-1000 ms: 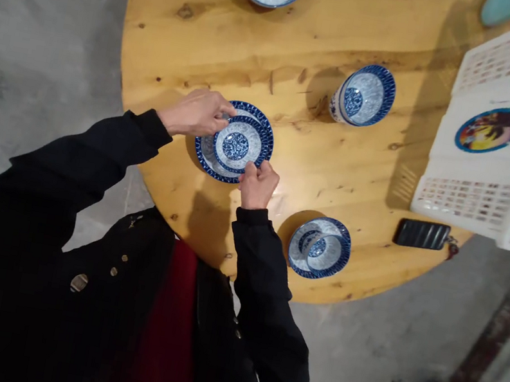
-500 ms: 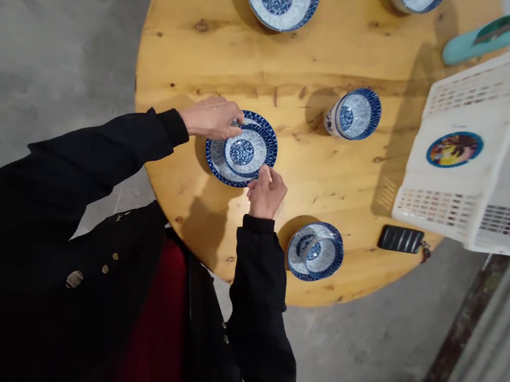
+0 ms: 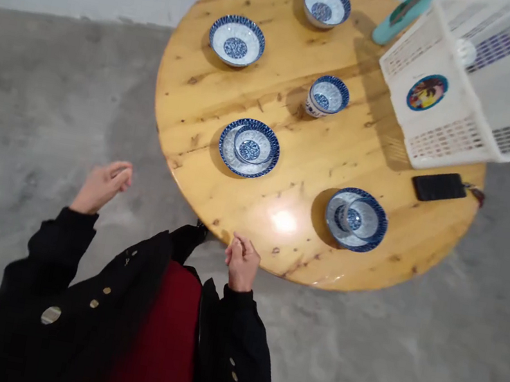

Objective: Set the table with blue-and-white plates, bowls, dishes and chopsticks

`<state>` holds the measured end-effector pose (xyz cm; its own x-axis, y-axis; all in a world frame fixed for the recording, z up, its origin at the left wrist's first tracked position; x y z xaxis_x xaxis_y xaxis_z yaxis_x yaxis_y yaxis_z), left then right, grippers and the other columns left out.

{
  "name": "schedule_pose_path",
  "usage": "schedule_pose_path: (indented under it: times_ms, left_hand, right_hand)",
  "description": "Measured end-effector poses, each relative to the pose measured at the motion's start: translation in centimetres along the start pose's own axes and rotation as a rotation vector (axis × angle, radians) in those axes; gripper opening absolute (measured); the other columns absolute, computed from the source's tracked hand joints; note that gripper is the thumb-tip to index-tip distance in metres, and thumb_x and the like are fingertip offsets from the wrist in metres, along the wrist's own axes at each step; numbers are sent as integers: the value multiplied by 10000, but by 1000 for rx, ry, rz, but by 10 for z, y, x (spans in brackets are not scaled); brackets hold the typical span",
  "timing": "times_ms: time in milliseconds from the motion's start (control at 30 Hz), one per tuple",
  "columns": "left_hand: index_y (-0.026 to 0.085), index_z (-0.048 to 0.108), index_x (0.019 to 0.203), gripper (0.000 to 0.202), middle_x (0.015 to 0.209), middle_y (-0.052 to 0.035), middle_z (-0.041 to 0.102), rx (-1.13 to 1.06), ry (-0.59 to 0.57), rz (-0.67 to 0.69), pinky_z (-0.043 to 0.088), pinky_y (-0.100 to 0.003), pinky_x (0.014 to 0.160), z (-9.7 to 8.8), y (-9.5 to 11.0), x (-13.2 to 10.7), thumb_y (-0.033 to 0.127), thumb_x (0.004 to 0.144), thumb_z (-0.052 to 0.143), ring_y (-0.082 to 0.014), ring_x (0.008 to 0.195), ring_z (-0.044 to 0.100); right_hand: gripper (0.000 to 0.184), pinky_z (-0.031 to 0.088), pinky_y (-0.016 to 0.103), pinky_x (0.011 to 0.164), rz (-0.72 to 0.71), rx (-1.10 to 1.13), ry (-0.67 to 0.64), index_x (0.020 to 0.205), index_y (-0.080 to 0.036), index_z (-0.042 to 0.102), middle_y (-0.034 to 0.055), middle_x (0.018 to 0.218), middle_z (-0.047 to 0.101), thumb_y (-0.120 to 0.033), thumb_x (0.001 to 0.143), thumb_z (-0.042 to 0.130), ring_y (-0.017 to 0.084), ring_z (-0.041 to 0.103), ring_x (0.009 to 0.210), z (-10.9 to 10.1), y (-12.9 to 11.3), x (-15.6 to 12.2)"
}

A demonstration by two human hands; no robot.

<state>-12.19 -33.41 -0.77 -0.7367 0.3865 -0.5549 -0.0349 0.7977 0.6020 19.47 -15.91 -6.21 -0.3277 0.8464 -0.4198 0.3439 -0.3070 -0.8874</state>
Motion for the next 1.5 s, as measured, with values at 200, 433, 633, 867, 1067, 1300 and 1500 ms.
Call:
schedule_pose_path:
  times_ms: [200,433,633,867,1067,1300,1500]
  left_hand:
    - [281,632,1079,408,752,64,703,-26,48,-16,503,-373,796,-37,-111,-57,580,824,521,-226,789,673]
    - [198,617,1132,479,793,-25,712,-65,27,79,550,-329,766,-59,-106,-28,548,820,522,-204,742,675]
    - [146,628,1174,634,800,-58,711,-135,64,136,576,-374,772,-122,-114,32,620,760,545,-220,729,681]
    - [100,641,1163,737,787,-76,714,-152,149,97,580,-378,766,-235,-124,118,650,677,571,-217,716,681]
    - [113,637,1166,726,801,-84,728,-11,-20,244,584,-411,802,-256,-63,200,654,689,558,-245,748,710]
    - [114,655,1174,696,821,-82,738,54,-296,529,586,-384,771,-207,29,249,659,751,562,-230,737,715]
    - [112,640,1214,731,841,-87,736,137,-386,584,582,-395,806,-204,83,312,688,775,539,-239,765,721]
  right_hand:
    - [403,346,244,387,72,117,-131,941,-162,686,-29,536,580,-499,719,665,106,438,391,64,23,-56]
    - [413,345,241,376,56,133,-125,892,-152,698,-18,507,584,-500,675,650,112,452,375,105,-6,-63]
    - [427,308,218,355,89,183,-114,841,-143,667,-31,472,561,-498,609,614,98,426,356,184,-36,-33]
    - [417,310,213,367,49,200,-155,854,-140,663,-38,485,572,-468,617,562,92,441,363,308,-82,-2]
    - [339,336,206,380,3,243,-22,886,-159,676,-33,527,602,-404,675,573,94,478,390,332,-119,24]
    - [228,377,199,375,-142,191,341,824,-146,679,-16,526,616,-309,689,592,96,485,396,236,-187,91]
    - [127,369,183,379,-52,22,646,698,-118,628,40,584,643,-192,794,587,80,495,397,157,-225,205]
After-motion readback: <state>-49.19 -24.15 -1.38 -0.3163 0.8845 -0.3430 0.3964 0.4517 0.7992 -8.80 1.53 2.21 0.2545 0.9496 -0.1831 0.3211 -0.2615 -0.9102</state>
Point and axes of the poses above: each hand's wrist, its own x-axis towards the middle knuckle, its own z-axis out of the palm, y = z × x, the point moved 3 cm from there along x, towards the middle knuckle
